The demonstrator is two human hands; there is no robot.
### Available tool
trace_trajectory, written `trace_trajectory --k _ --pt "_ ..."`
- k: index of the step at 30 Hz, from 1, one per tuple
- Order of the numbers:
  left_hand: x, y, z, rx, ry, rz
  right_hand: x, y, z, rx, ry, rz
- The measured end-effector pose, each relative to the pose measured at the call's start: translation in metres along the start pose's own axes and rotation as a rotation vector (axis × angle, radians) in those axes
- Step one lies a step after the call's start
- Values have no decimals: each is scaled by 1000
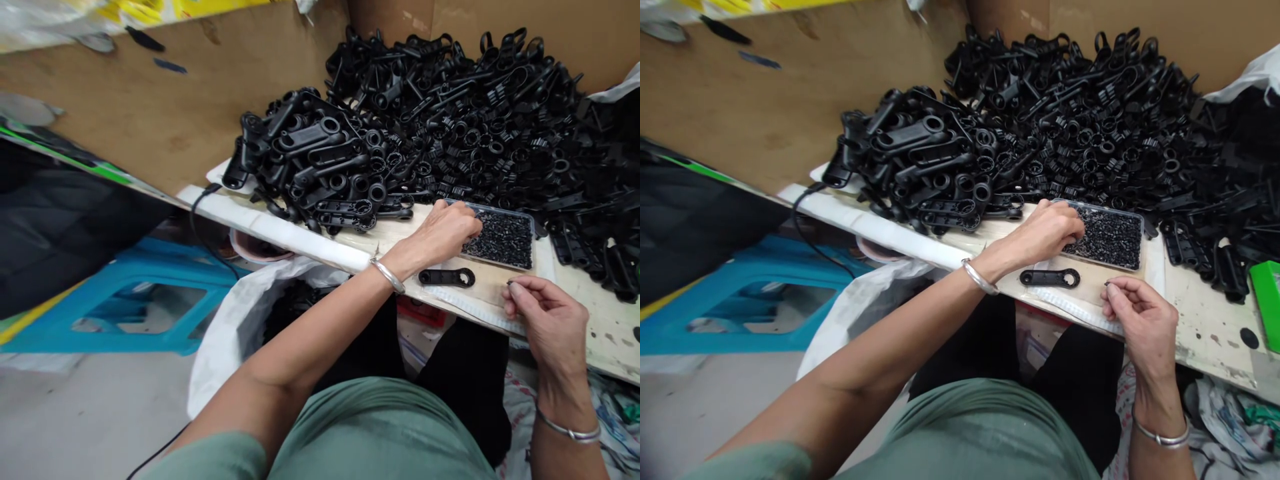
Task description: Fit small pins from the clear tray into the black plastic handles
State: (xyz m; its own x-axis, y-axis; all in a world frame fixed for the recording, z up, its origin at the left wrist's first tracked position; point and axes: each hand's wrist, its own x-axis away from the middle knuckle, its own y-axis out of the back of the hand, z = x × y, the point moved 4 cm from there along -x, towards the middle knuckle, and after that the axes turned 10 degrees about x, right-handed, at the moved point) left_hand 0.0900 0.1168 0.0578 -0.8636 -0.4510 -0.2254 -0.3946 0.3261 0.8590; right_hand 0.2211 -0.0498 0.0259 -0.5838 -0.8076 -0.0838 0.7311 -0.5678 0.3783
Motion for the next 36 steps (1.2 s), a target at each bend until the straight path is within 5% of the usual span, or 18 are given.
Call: trace_trajectory --k 7,23,33,36 --pt "-1 -2 -3 -59 44 89 1 -1 -1 15 2 36" --pt "4 4 11 382 171 -185 1 -7 6 -138 -36 -12" --pt "17 -9 8 1453 216 -417 -28 -46 35 -338 -90 -55" --pt "19 -12 3 1581 231 -472 -35 -60 43 -425 -141 -61"
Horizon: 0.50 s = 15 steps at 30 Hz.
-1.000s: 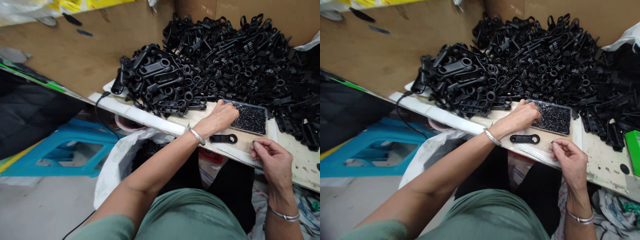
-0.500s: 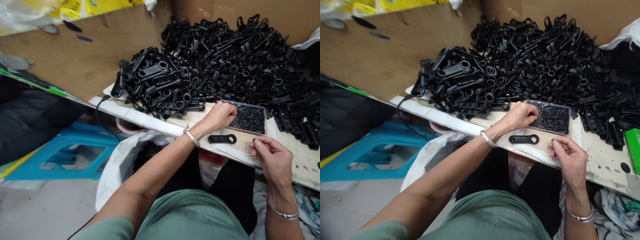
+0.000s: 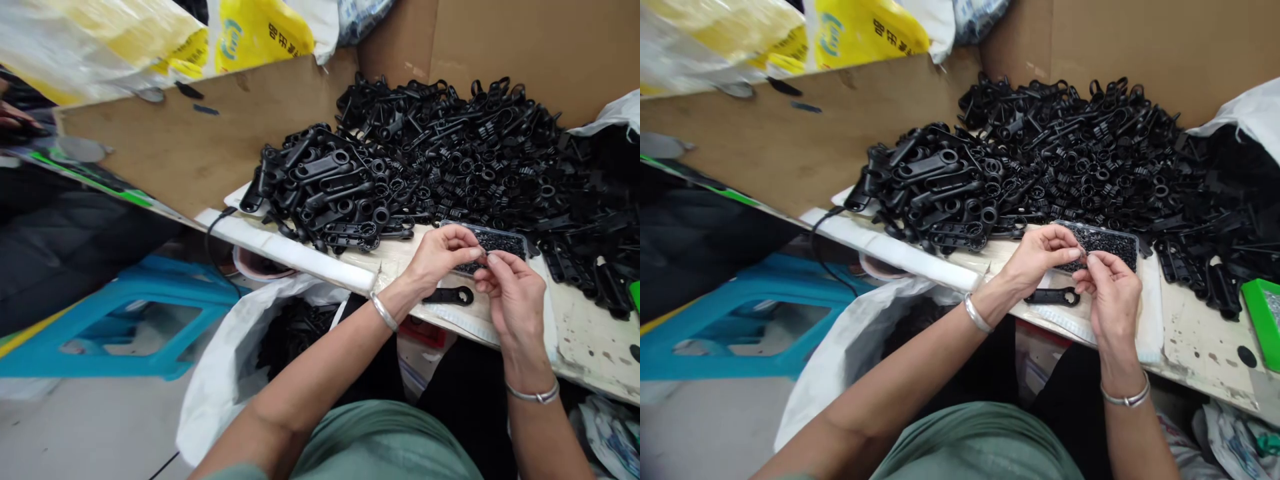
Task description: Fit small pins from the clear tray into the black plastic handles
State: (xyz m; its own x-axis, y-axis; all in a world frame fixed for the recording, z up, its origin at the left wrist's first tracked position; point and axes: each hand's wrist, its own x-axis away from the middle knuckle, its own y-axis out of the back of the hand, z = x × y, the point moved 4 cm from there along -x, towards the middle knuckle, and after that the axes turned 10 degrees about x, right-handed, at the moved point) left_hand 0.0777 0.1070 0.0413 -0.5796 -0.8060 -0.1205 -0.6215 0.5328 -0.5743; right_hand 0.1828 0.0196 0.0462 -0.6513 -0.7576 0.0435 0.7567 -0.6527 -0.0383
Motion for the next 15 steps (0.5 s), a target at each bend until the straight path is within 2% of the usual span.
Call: trace_trajectory --k 3,7,10,15 --pt "2 -1 -1 -50 -73 -52 -1 -9 1 -65 -31 -14" --pt "8 -2 -7 -317 -194 -74 -1 -12 -3 -76 -45 -21" --pt "13 -5 -10 -492 -245 -73 -2 -12 -5 -17 1 -11" --pt "13 -4 -10 -536 -257 -88 -4 -7 -5 129 122 -52"
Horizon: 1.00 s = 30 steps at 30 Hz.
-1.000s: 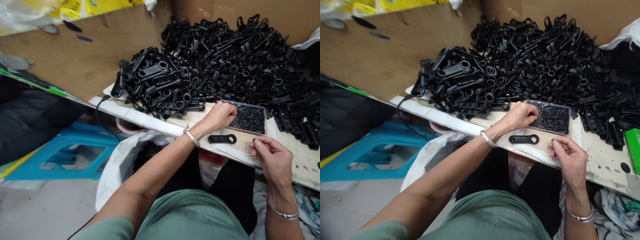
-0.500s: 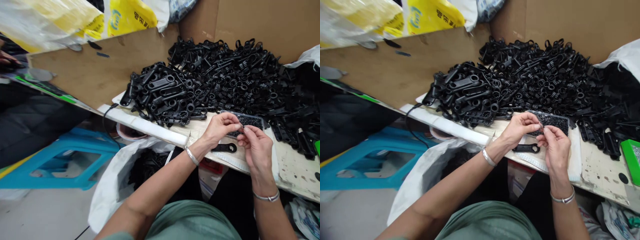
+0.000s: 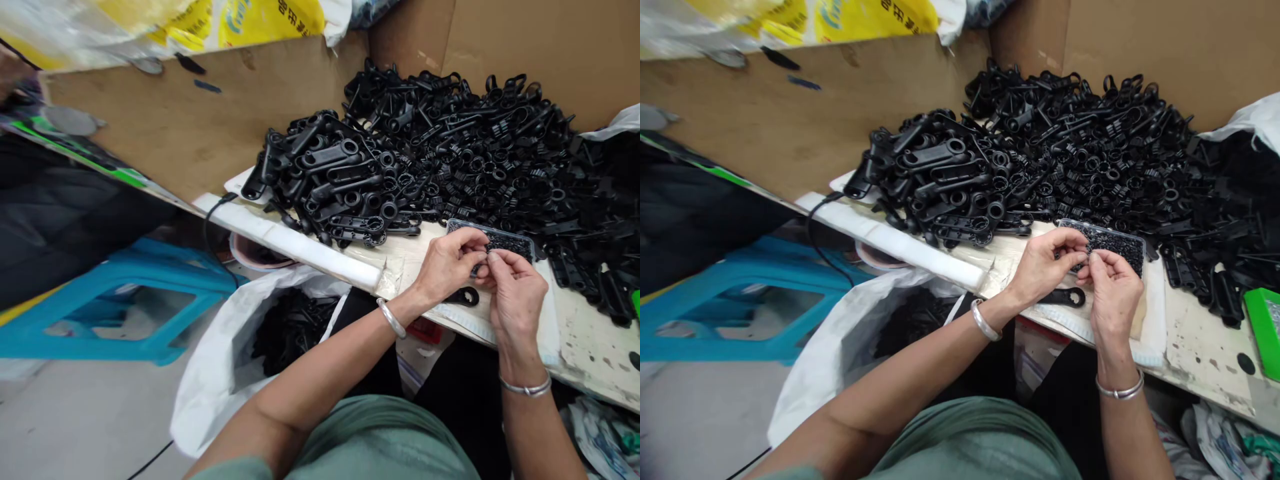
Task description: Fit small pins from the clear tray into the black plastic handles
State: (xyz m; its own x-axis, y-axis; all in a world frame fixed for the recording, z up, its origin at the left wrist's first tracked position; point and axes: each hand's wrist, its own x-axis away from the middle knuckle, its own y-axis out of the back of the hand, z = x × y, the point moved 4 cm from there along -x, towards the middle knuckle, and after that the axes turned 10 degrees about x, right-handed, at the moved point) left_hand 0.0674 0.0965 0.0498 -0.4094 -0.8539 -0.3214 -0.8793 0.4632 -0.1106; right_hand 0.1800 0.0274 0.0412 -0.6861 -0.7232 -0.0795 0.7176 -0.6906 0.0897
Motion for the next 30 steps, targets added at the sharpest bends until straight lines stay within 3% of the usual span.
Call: trace_trajectory --k 7,11,20,30 --pt "1 5 -8 -194 -64 5 -4 7 -4 -23 -36 -16" --pt "4 -4 -5 -68 -2 50 -1 7 -4 -42 -37 0" --pt "5 -8 10 249 171 -13 2 10 -2 19 40 -3" --pt "11 -6 4 158 125 -62 9 11 -1 209 145 31"
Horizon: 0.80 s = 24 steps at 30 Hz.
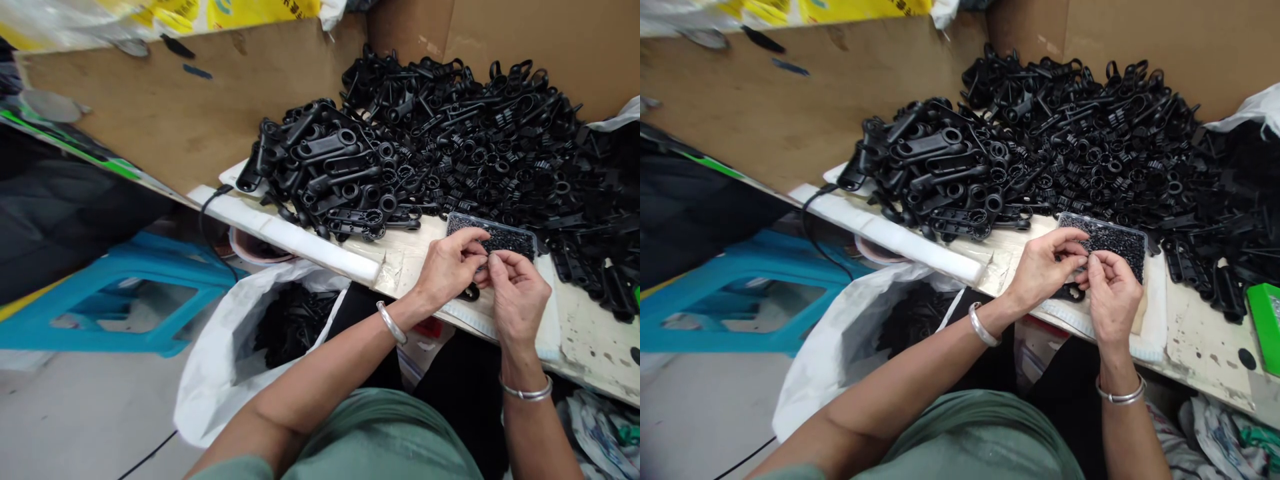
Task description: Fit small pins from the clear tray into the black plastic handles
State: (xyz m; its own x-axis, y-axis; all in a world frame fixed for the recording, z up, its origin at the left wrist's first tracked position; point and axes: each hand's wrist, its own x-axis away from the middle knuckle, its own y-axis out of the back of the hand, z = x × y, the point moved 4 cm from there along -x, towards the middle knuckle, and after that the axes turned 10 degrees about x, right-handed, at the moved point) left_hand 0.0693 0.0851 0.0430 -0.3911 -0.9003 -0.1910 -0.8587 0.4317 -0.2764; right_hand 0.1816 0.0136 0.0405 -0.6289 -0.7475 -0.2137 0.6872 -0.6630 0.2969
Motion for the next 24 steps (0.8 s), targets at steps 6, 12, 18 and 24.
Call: trace_trajectory --k 6,12,18,24 --pt "4 7 -1 257 35 -46 0 15 -1 -61 0 -38" --pt "18 6 3 539 230 -31 12 21 0 -253 -142 2" --pt "31 0 6 640 327 -2 23 22 4 -378 -216 70" --pt "37 -2 3 659 346 -45 26 23 1 -443 -258 108"
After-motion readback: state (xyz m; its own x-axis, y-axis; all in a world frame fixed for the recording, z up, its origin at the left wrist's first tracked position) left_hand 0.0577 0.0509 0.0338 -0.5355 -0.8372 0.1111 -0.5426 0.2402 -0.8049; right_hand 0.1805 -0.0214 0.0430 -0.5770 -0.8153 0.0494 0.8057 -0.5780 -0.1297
